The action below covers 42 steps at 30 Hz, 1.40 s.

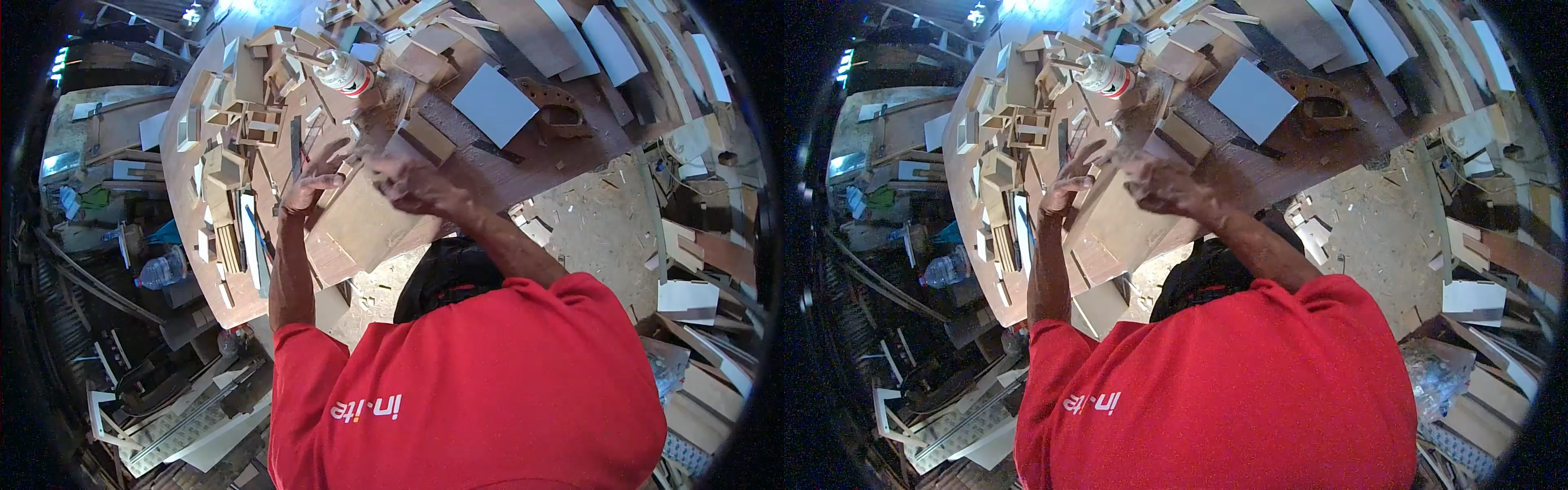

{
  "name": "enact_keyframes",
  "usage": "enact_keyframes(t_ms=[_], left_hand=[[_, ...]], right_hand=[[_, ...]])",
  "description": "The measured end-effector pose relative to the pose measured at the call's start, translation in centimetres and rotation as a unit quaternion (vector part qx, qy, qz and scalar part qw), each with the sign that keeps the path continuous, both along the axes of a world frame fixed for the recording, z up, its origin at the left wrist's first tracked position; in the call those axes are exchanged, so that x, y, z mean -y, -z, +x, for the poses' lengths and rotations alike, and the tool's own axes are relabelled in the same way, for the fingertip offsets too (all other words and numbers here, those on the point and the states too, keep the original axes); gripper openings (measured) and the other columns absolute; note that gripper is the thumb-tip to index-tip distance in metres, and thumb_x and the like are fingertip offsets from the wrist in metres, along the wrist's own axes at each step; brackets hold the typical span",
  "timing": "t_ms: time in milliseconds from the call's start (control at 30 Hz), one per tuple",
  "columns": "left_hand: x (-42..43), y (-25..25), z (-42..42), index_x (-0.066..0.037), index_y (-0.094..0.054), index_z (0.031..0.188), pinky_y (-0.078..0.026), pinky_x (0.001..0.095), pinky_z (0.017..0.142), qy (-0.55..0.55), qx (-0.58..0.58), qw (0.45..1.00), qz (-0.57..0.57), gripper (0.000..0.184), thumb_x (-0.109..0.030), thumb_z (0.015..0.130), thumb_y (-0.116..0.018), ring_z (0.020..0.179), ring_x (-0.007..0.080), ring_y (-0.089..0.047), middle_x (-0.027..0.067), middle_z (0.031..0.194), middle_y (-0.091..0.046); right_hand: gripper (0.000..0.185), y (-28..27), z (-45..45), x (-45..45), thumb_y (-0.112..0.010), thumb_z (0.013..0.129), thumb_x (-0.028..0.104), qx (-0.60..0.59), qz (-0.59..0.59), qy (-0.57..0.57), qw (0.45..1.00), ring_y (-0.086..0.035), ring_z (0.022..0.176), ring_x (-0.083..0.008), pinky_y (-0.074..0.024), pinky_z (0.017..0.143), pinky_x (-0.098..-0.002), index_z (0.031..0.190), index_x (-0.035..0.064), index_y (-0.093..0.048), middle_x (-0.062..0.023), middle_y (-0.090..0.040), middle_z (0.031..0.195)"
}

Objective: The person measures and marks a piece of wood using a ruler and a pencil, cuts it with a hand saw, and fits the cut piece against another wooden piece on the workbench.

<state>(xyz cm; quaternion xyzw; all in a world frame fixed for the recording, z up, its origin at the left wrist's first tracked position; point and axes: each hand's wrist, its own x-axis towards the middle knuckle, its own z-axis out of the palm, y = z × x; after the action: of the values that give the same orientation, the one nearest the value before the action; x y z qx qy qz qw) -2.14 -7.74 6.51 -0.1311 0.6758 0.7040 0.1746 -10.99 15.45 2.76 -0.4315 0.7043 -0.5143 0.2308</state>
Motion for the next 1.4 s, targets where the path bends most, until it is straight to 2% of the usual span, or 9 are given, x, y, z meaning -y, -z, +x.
enact_keyframes(t_ms=[333, 400, 467, 667, 900, 1133, 1267, 1333, 1400], left_hand=[[-2.6, 0.6, 0.0, -0.003, -0.016, 0.149, -0.035, 0.0396, 0.104, -0.056, 0.019, 0.998, 0.030, 0.102, -0.014, 0.068, -0.077, 0.131, 0.0330, -0.041, 0.0294, 0.140, -0.043], [-3.7, 2.9, 0.8, -0.003, -0.012, 0.149, -0.038, 0.0410, 0.104, -0.065, -0.045, 0.992, -0.099, 0.108, -0.017, 0.068, -0.082, 0.129, 0.0342, -0.043, 0.0300, 0.140, -0.042], [-6.0, 2.9, 1.4, 0.001, -0.013, 0.145, -0.038, 0.0412, 0.105, -0.057, -0.088, 0.966, -0.235, 0.117, -0.029, 0.060, -0.088, 0.130, 0.0345, -0.043, 0.0300, 0.141, -0.040], [-10.5, 4.6, 2.0, 0.001, -0.017, 0.145, -0.026, 0.0534, 0.109, -0.033, -0.086, 0.871, -0.483, 0.116, -0.040, 0.059, -0.085, 0.128, 0.0445, -0.037, 0.0269, 0.140, -0.038], [-11.8, 6.3, 1.6, -0.004, -0.019, 0.146, -0.017, 0.0616, 0.110, -0.056, -0.071, 0.841, -0.533, 0.116, -0.048, 0.058, -0.083, 0.133, 0.0433, -0.029, 0.0195, 0.144, -0.033], [-13.0, 7.3, 0.3, -0.004, -0.015, 0.148, -0.013, 0.0608, 0.113, -0.017, -0.077, 0.843, -0.533, 0.127, -0.047, 0.053, -0.086, 0.139, 0.0420, -0.022, 0.0203, 0.150, -0.027], [-11.1, 6.9, 1.3, -0.004, -0.022, 0.147, -0.017, 0.0562, 0.114, -0.040, -0.122, 0.836, -0.533, 0.112, -0.042, 0.060, -0.082, 0.138, 0.0424, -0.026, 0.0218, 0.147, -0.033], [-6.5, 9.7, 3.5, -0.003, -0.036, 0.140, -0.028, 0.0497, 0.111, -0.144, -0.195, 0.826, -0.509, 0.087, -0.037, 0.070, -0.075, 0.130, 0.0436, -0.038, 0.0223, 0.138, -0.044], [-0.6, 13.9, 5.7, -0.009, -0.053, 0.125, -0.040, 0.0512, 0.096, -0.257, -0.061, 0.761, -0.593, 0.055, -0.028, 0.076, -0.070, 0.115, 0.0375, -0.050, 0.0179, 0.121, -0.056]], right_hand=[[0.060, 1.0, -0.6, -2.5, -0.058, 0.075, 0.013, -0.045, -0.059, -0.016, 0.997, -0.053, 0.111, -0.0370, -0.0447, 0.096, -0.0441, 0.133, 0.0053, -0.048, -0.0238, -0.054, 0.120], [0.059, 2.1, -1.3, -3.6, -0.060, 0.075, 0.013, -0.064, -0.029, -0.028, 0.997, -0.051, 0.112, -0.0364, -0.0435, 0.097, -0.0443, 0.132, 0.0063, -0.049, -0.0239, -0.053, 0.121], [0.062, 1.8, -1.6, -4.7, -0.066, 0.074, 0.020, -0.289, 0.078, 0.132, 0.945, -0.045, 0.118, -0.0385, -0.0385, 0.100, -0.0472, 0.132, 0.0060, -0.048, -0.0238, -0.048, 0.125], [0.075, 7.0, -1.1, -3.4, -0.069, 0.069, 0.038, -0.293, 0.242, 0.184, 0.906, -0.041, 0.122, -0.0423, -0.0370, 0.100, -0.0521, 0.131, 0.0036, -0.042, -0.0214, -0.041, 0.132], [0.069, 7.8, -4.2, -3.2, -0.068, 0.071, 0.043, -0.361, 0.167, 0.220, 0.891, -0.055, 0.099, -0.0403, -0.0499, 0.079, -0.0497, 0.121, 0.0021, -0.047, -0.0183, -0.050, 0.115], [0.057, 5.4, -5.4, -2.3, -0.070, 0.073, 0.040, -0.318, 0.195, 0.285, 0.883, -0.050, 0.101, -0.0417, -0.0472, 0.081, -0.0524, 0.109, 0.0008, -0.050, -0.0218, -0.047, 0.112], [0.041, 3.1, -4.0, -2.7, -0.066, 0.077, 0.025, -0.273, 0.116, 0.203, 0.933, -0.050, 0.103, -0.0399, -0.0432, 0.090, -0.0490, 0.107, 0.0017, -0.050, -0.0210, -0.049, 0.109], [0.038, 4.2, -2.6, -3.5, -0.067, 0.077, 0.022, -0.237, 0.117, 0.189, 0.946, -0.052, 0.103, -0.0366, -0.0435, 0.090, -0.0449, 0.109, 0.0037, -0.055, -0.0189, -0.053, 0.109], [0.039, 5.5, -1.4, -3.9, -0.064, 0.078, 0.021, -0.275, 0.071, 0.163, 0.945, -0.050, 0.104, -0.0393, -0.0423, 0.091, -0.0483, 0.110, 0.0024, -0.052, -0.0204, -0.049, 0.110]])
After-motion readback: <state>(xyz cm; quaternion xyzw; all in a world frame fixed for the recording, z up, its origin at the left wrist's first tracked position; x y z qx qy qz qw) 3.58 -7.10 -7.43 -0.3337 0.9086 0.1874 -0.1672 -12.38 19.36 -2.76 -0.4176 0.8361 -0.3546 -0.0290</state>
